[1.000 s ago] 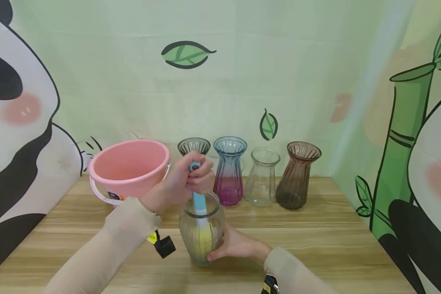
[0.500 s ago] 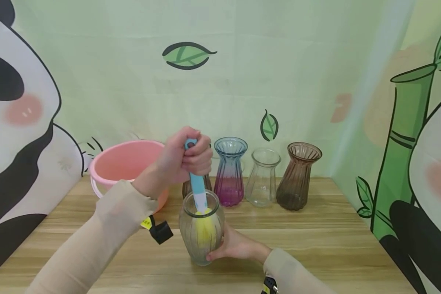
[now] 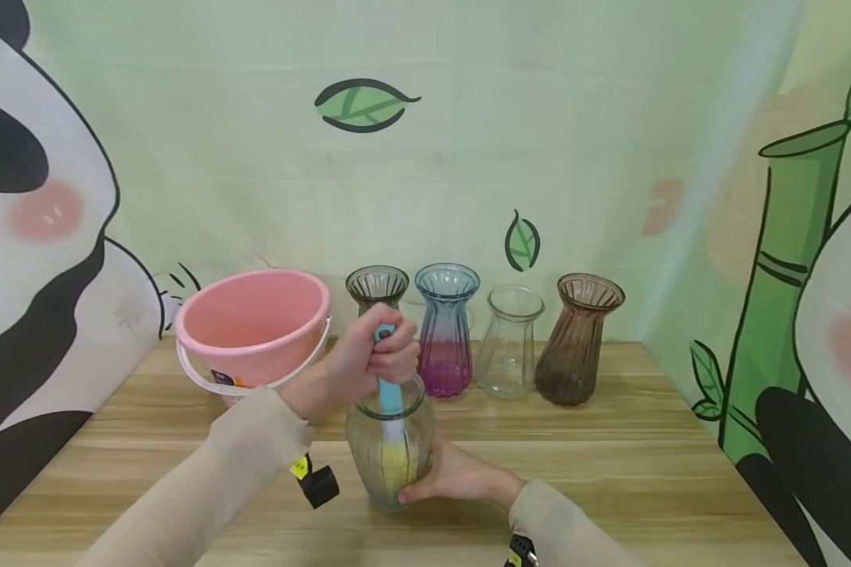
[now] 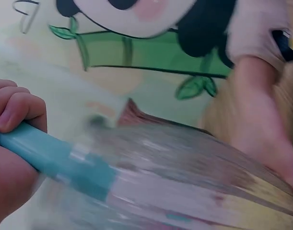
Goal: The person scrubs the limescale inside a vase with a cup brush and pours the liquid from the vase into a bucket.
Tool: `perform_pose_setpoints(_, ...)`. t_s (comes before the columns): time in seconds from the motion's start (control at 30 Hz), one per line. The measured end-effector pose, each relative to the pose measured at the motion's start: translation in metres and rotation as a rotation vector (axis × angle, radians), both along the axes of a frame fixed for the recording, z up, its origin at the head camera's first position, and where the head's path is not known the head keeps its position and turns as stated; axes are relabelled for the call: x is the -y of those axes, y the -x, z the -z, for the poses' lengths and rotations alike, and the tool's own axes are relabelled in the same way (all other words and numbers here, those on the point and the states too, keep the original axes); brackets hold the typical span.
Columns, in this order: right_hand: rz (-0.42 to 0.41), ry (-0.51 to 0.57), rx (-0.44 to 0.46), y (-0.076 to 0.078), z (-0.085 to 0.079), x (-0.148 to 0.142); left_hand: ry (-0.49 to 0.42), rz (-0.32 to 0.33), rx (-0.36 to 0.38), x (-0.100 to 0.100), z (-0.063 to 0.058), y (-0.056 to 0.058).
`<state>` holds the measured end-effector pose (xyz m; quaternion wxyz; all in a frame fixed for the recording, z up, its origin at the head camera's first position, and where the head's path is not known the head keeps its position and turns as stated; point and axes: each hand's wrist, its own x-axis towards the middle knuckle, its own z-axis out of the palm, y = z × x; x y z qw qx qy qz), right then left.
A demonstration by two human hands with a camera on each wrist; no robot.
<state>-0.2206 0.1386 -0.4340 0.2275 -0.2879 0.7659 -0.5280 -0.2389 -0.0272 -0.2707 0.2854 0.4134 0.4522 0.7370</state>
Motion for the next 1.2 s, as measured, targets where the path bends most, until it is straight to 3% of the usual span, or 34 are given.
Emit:
perform_pose_setpoints(0.13,-0.009,-0.008,0.022,-0.001,-0.001,-0.002,0.02,-0.006,-0.018,-0.004,0.012,0.0)
perform_pose_setpoints(0.33,-0.017,0.001,0.089,-0.001,-0.005,-0.005,0.016,-0.045,-0.034,-0.002,0.013,0.0)
perform_pose_setpoints(0.5,-0.013,0.013,0.036,0.001,-0.002,-0.004,0.002,-0.072,-0.043,0.005,0.014,0.0)
perform_pose_setpoints(0.7,0.006,0.01,0.002,0.002,0.001,-0.002,-0.028,-0.061,-0.049,0.01,0.009,-0.002)
perform_pose_setpoints(0.83,0.002,0.018,0.002,0.001,0.0,-0.001,-0.036,-0.064,-0.033,0.011,-0.003,-0.007)
perform_pose_setpoints(1.1,0.017,0.007,0.025,-0.002,-0.002,-0.001,-0.081,-0.056,-0.078,0.01,-0.059,-0.016)
perform_pose_setpoints(1.2,0.026,0.004,0.034,-0.002,0.001,-0.001,-0.048,-0.073,-0.087,0.009,-0.07,-0.018)
